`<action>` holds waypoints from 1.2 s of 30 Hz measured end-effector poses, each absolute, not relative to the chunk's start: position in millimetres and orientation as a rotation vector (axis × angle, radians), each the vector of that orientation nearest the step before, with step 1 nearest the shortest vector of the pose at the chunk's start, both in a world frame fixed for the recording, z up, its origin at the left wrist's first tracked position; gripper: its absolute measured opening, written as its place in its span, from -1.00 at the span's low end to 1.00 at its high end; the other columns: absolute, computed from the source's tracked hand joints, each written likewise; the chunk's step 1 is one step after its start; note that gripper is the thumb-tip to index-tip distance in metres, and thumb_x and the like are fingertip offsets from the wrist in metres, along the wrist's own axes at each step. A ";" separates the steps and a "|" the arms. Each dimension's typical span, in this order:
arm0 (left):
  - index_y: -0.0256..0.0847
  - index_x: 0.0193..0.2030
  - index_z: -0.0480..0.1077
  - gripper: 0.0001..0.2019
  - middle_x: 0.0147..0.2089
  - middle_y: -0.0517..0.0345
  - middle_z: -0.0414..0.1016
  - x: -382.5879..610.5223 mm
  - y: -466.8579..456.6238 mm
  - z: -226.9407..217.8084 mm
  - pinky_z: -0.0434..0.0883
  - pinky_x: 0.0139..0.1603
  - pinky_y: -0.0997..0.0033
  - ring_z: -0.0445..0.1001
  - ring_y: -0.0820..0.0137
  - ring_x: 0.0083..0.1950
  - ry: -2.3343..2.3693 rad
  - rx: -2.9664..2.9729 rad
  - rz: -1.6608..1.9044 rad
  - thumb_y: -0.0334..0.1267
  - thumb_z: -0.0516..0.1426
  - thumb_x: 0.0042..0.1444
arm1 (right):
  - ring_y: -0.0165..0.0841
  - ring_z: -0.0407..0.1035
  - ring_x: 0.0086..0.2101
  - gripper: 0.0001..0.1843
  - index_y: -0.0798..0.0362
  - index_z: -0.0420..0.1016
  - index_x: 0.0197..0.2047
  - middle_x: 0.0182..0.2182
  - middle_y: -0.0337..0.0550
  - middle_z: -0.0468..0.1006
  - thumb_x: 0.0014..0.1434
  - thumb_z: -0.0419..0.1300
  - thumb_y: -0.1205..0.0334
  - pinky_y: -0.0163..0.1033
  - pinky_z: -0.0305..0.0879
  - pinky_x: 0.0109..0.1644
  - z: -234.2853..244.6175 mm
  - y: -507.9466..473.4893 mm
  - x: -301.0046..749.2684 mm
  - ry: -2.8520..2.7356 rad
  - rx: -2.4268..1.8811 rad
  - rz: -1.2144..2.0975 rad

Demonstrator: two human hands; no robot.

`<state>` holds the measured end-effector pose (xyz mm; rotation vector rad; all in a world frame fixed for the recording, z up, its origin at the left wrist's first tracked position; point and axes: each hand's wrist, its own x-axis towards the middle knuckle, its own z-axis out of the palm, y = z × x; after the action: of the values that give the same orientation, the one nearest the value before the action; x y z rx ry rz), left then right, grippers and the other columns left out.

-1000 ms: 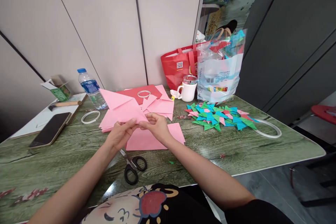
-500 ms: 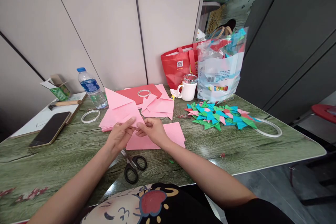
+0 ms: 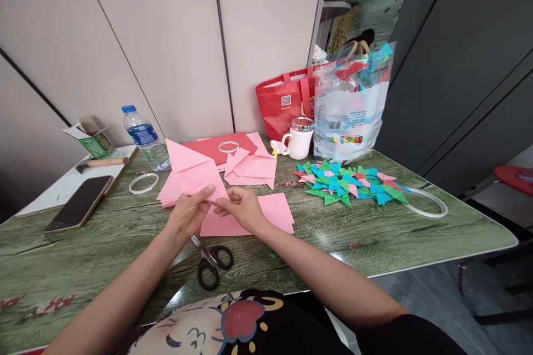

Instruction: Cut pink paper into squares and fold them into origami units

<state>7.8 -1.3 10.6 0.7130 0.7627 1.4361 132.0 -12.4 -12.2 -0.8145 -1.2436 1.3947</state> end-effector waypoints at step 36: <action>-0.33 -0.60 0.39 -0.84 -0.56 0.19 0.45 5.8 -0.9 13.8 0.33 -0.44 0.47 0.39 0.50 -0.49 0.741 0.884 1.455 -0.43 0.31 -0.32 | -0.39 0.46 -0.52 -0.70 0.17 0.43 -0.43 -0.58 -0.20 0.52 -0.15 0.30 0.11 -0.27 0.43 -0.40 -0.1 -13.4 137.0 -1.235 -0.795 1.421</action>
<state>5.8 -0.9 13.8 0.8837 0.7411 1.4552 137.0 -13.4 -0.1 -0.7950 -1.2346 1.4207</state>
